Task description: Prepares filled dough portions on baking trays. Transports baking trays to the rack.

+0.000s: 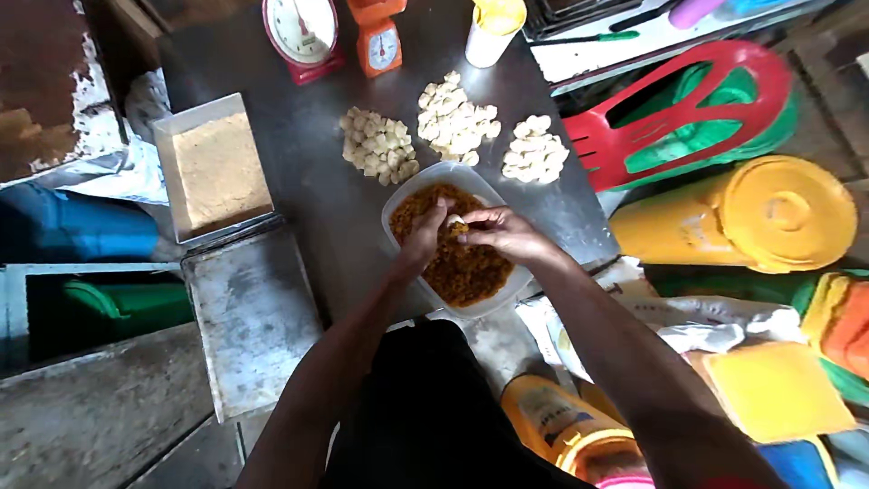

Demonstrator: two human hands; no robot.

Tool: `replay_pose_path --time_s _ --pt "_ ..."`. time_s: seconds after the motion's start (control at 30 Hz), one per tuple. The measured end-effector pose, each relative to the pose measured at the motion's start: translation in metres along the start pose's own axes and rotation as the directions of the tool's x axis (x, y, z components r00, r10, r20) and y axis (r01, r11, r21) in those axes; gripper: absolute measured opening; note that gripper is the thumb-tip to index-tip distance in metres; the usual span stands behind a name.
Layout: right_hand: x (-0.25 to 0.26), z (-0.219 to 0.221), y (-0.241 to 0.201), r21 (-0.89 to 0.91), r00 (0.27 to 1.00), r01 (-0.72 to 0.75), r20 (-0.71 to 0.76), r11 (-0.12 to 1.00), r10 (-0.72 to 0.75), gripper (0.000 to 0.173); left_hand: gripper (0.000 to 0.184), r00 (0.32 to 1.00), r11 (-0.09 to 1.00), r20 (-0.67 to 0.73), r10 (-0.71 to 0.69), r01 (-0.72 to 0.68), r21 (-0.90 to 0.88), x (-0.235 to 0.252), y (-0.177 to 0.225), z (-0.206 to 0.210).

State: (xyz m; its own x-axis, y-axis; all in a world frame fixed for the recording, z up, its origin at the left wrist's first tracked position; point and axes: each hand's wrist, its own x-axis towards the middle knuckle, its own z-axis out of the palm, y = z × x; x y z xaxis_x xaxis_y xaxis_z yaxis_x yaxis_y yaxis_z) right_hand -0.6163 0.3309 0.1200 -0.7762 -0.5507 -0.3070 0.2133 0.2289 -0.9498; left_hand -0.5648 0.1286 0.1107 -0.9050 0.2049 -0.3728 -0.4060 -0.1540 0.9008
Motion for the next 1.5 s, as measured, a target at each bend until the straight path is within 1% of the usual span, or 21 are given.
replay_pose_path --time_s 0.03,0.07,0.1,0.2,0.3,0.4,0.5,0.6,0.7,0.77,0.83,0.87,0.93,1.03,1.13,1.2,1.27,1.3,1.37,1.43,1.5 --pt "0.001 -0.001 0.004 0.034 1.000 -0.013 -0.004 0.999 0.013 0.022 0.068 0.999 0.997 0.036 -0.033 0.035 -0.070 0.008 -0.004 0.003" --pt "0.002 -0.002 0.008 0.050 1.000 -0.022 -0.019 0.999 0.023 0.022 0.067 0.997 0.993 0.044 -0.057 0.061 -0.104 0.012 -0.007 0.005" --pt "0.003 -0.004 0.011 0.041 0.998 -0.027 -0.047 0.999 0.029 0.022 0.059 0.997 0.992 0.023 -0.074 0.076 -0.101 0.014 -0.009 0.006" --pt "0.007 -0.006 0.022 -0.122 0.987 -0.022 -0.160 0.992 0.003 0.022 0.039 0.997 0.997 -0.047 -0.061 0.063 0.052 0.012 -0.013 0.007" --pt "0.009 -0.003 0.027 -0.252 0.970 -0.023 -0.239 0.967 -0.039 0.020 0.032 0.994 0.966 -0.091 -0.054 0.075 0.249 0.011 -0.010 0.011" --pt "0.010 0.003 0.026 -0.320 0.958 -0.079 -0.287 0.944 -0.017 0.018 0.027 0.985 0.950 -0.167 -0.043 0.092 0.297 0.010 -0.009 0.018" --pt "0.009 -0.003 0.021 -0.300 0.983 -0.079 -0.181 0.951 0.024 0.023 0.028 0.977 0.958 -0.215 -0.014 0.074 0.276 0.011 -0.017 0.018" --pt "0.005 -0.012 0.013 -0.195 0.998 -0.053 0.009 0.979 0.055 0.043 0.027 0.968 0.954 -0.251 0.026 0.051 0.295 0.006 -0.020 0.012" --pt "0.005 -0.012 0.013 -0.225 1.000 0.028 0.007 0.974 -0.027 0.036 0.028 0.981 0.956 -0.176 0.082 -0.027 0.291 -0.004 -0.013 0.004" --pt "0.005 -0.010 0.009 -0.251 0.998 -0.007 -0.067 0.968 -0.010 0.038 0.028 0.980 0.975 -0.163 0.115 -0.080 0.206 -0.001 -0.020 -0.003" --pt "0.009 -0.011 0.015 -0.445 0.972 -0.042 -0.227 0.894 -0.067 0.037 0.028 0.972 0.988 -0.196 0.130 -0.111 0.103 0.008 -0.028 -0.014" --pt "0.008 -0.010 0.023 -0.573 0.951 -0.077 -0.289 0.816 -0.113 0.032 0.030 0.971 0.991 -0.203 0.126 -0.114 0.072 0.007 -0.030 -0.018" --pt "0.000 0.000 0.040 -0.772 0.947 -0.148 -0.291 0.618 -0.136 0.020 0.031 0.970 0.992 -0.210 0.121 -0.115 0.044 -0.004 -0.025 -0.023" --pt "-0.004 0.023 0.061 -0.891 0.966 -0.253 -0.256 0.376 0.044 0.016 0.032 0.975 0.996 -0.200 0.095 -0.094 0.013 -0.022 -0.015 -0.027" --pt "0.001 0.031 0.076 -0.925 0.970 -0.242 -0.238 0.294 0.050 0.014 0.032 0.973 0.992 -0.211 0.092 -0.107 -0.063 -0.025 -0.023 -0.033" --pt "0.003 0.029 0.075 -0.907 0.965 -0.260 -0.260 0.331 0.047 0.012 0.031 0.969 0.988 -0.233 0.083 -0.111 -0.107 -0.023 -0.026 -0.035" --pt "0.004 0.025 0.069 -0.859 0.951 -0.298 -0.306 0.417 0.048 0.015 0.031 0.971 0.988 -0.219 0.097 -0.120 -0.095 -0.027 -0.030 -0.041" --pt "0.003 0.021 0.064 -0.830 0.946 -0.284 -0.323 0.480 0.001 0.013 0.032 0.974 0.991 -0.204 0.101 -0.117 -0.066 -0.030 -0.030 -0.043" --pt "0.000 0.017 0.048 -0.755 0.936 -0.164 -0.322 0.634 -0.141 0.013 0.032 0.973 0.995 -0.218 0.076 -0.087 -0.043 -0.033 -0.028 -0.044" --pt "-0.009 0.024 0.021 -0.624 0.929 -0.013 -0.296 0.781 -0.221 0.012 0.031 0.972 0.996 -0.234 0.036 -0.053 -0.067 -0.032 -0.029 -0.042" --pt "-0.014 0.035 -0.003 -0.517 0.929 0.090 -0.265 0.851 -0.259 0.014 0.030 0.972 0.996 -0.234 0.019 -0.039 -0.080 -0.030 -0.029 -0.037"
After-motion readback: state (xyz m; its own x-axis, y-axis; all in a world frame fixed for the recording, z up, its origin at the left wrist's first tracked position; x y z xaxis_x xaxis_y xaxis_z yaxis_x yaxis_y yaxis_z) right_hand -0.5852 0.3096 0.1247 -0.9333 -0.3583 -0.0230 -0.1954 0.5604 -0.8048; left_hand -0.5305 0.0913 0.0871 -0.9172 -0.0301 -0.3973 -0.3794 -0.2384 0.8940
